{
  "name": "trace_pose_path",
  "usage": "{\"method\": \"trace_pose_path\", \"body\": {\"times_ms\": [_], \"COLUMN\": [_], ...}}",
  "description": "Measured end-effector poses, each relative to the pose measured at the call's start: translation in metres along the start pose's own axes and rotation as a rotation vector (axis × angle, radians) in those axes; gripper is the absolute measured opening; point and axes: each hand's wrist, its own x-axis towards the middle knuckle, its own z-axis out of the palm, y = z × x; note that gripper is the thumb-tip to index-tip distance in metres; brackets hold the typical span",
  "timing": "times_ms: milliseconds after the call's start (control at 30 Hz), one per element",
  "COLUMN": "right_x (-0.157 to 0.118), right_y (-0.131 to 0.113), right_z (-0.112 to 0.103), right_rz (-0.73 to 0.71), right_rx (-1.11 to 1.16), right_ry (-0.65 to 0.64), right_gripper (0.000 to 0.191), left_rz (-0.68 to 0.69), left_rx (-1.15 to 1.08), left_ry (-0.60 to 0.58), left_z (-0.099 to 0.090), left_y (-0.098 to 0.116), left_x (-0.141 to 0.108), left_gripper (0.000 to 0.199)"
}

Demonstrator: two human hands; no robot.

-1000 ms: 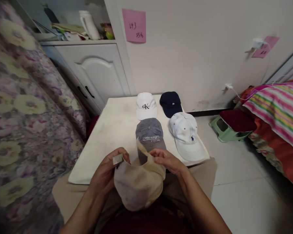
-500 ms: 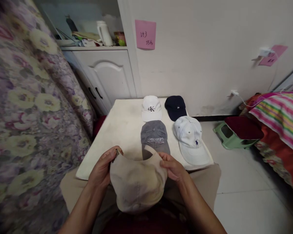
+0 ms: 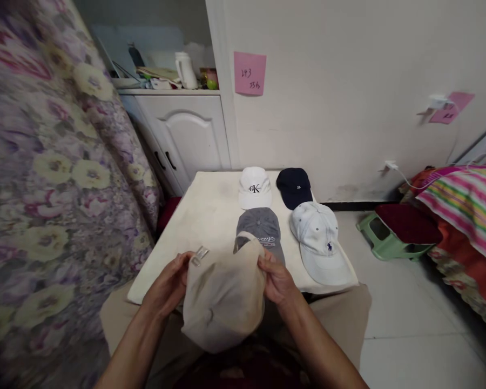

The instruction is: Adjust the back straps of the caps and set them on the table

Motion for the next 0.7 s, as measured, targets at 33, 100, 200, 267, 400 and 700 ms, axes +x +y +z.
{"method": "trace_pose_path", "body": {"times_ms": [33,100,200,267,400,700], "right_x": [0.004,0.013,0.022,0.028,0.036,0.049], "right_y": [-0.002,-0.004,-0.004,-0.003,0.000,0.007], "right_z": [0.004,0.008,0.008,0.006,0.011,0.010], "right_rz": [-0.012,-0.038,-0.072,-0.060,-0.014,0.002], "right_rx": [0.033,0.101,0.189,0.209,0.241,0.241], "right_ry": [0.018,0.070,0.173,0.220,0.276,0.319], "right_gripper": [0.042,0.035,0.026,0.023,0.024,0.019], "left_rz": [-0.068,-0.184,-0.238,-0.167,0.041,-0.197], "left_rx": [-0.025,-0.066,-0.172,-0.255,-0.322,-0.277], "left_ry": [0.002,0.072,0.102,-0.001,-0.121,-0.134], "left_z": [-0.009,-0.026,-0.054,-0.070,-0.085,-0.078], "left_y": [-0.007,-0.024,-0.048,-0.051,-0.039,-0.088], "left_x": [-0.002,-0.008,-0.021,-0.029,-0.042,-0.082], "left_gripper": [0.029,0.023,0.020,0.030,0.060,0.043]}}
